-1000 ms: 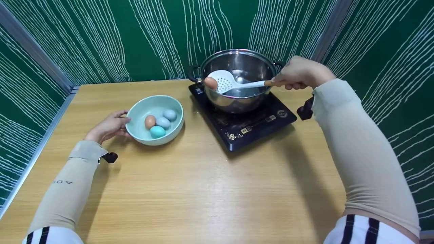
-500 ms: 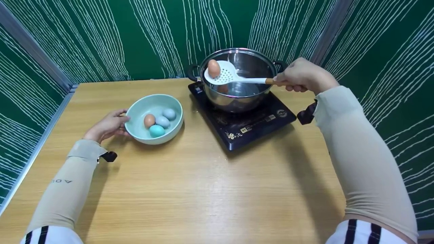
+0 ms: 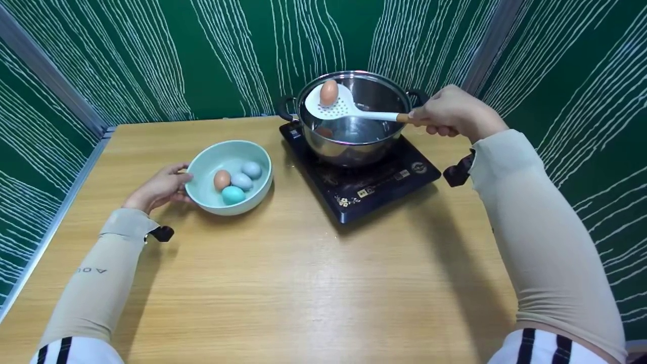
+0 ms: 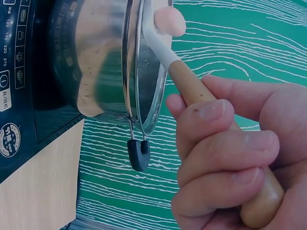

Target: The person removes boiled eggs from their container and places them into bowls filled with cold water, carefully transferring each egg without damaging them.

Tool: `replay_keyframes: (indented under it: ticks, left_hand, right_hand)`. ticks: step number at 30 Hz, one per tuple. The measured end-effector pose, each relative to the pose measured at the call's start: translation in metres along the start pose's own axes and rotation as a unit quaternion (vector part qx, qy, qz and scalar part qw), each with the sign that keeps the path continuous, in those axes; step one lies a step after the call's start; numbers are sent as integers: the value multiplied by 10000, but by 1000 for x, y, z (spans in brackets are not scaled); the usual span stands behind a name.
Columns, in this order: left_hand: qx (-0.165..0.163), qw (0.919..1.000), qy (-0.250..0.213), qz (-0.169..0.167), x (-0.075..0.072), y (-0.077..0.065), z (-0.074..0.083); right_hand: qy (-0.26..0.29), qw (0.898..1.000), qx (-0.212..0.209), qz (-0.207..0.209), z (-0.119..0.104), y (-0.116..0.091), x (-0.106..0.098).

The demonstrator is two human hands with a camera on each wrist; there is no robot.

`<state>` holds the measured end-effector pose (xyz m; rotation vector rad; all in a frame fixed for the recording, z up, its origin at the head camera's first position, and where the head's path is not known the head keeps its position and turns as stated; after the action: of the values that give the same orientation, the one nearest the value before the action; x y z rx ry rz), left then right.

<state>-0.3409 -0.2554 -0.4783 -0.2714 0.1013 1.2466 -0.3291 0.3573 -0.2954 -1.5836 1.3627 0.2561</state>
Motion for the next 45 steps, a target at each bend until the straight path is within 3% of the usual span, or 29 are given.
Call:
replay_keyframes:
  ticks: [16,23,30,45]
  left_hand:
    - [-168,9998,128,-17,-1,-5,4]
    - [1,9999,34,-98,-1,-4,4]
    - [-2,10000,-17,-87,-1,-3,4]
    - [0,10000,27,-34,0,-3,4]
  right_hand:
    - [-39,9999,-32,106,-9,-15,-10]
    - [-49,9998,-34,199,-19,-21,-11]
    - [-229,9991,-163,332,-36,-29,-6]
    - [-246,9987,-433,46,-74,-40,19]
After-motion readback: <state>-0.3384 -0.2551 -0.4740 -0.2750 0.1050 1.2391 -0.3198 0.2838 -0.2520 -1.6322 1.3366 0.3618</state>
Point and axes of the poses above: each hand's wrist, its own y-axis towards the middle knuckle, its own x-axis out of the palm, z = x × y, the point moved 4 cm from there along y, towards the middle knuckle, and after that the axes turned 14 degrees about x, right-handed, at the moved point
